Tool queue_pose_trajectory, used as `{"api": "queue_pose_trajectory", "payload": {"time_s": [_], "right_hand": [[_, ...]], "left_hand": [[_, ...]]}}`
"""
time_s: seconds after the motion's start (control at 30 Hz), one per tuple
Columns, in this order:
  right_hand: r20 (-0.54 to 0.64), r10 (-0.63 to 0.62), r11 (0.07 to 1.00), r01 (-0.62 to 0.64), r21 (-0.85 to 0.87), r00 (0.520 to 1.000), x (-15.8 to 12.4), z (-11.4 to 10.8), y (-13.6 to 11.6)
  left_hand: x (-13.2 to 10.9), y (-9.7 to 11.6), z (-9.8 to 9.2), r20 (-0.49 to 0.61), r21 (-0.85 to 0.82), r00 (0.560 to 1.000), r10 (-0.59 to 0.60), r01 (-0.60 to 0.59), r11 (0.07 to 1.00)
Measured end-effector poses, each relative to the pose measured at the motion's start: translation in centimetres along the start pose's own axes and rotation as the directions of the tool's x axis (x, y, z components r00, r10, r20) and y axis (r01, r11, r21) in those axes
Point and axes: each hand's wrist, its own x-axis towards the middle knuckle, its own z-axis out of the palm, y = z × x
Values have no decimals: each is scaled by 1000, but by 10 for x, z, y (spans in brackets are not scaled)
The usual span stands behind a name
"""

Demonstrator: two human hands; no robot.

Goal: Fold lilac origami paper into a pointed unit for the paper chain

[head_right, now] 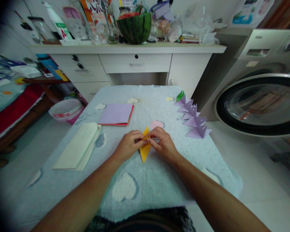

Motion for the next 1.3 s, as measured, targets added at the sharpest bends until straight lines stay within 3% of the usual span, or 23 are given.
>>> {"api": "queue_pose_trajectory", "payload": {"time_s": [0.9,1.1,1.3], "right_hand": [[-43,-50,999,50,-4,998,-3,-5,-10],[-41,-1,1000,2,18,999,-3,-7,-12],[-133,155,982,-138,130,979,-4,-11,-9]], "left_hand": [[0,4,0,61,72,994,96,-100,992],[0,5,0,58,49,995,84,-87,995],[0,2,1,4,-75,1000,1,-1,997]]}}
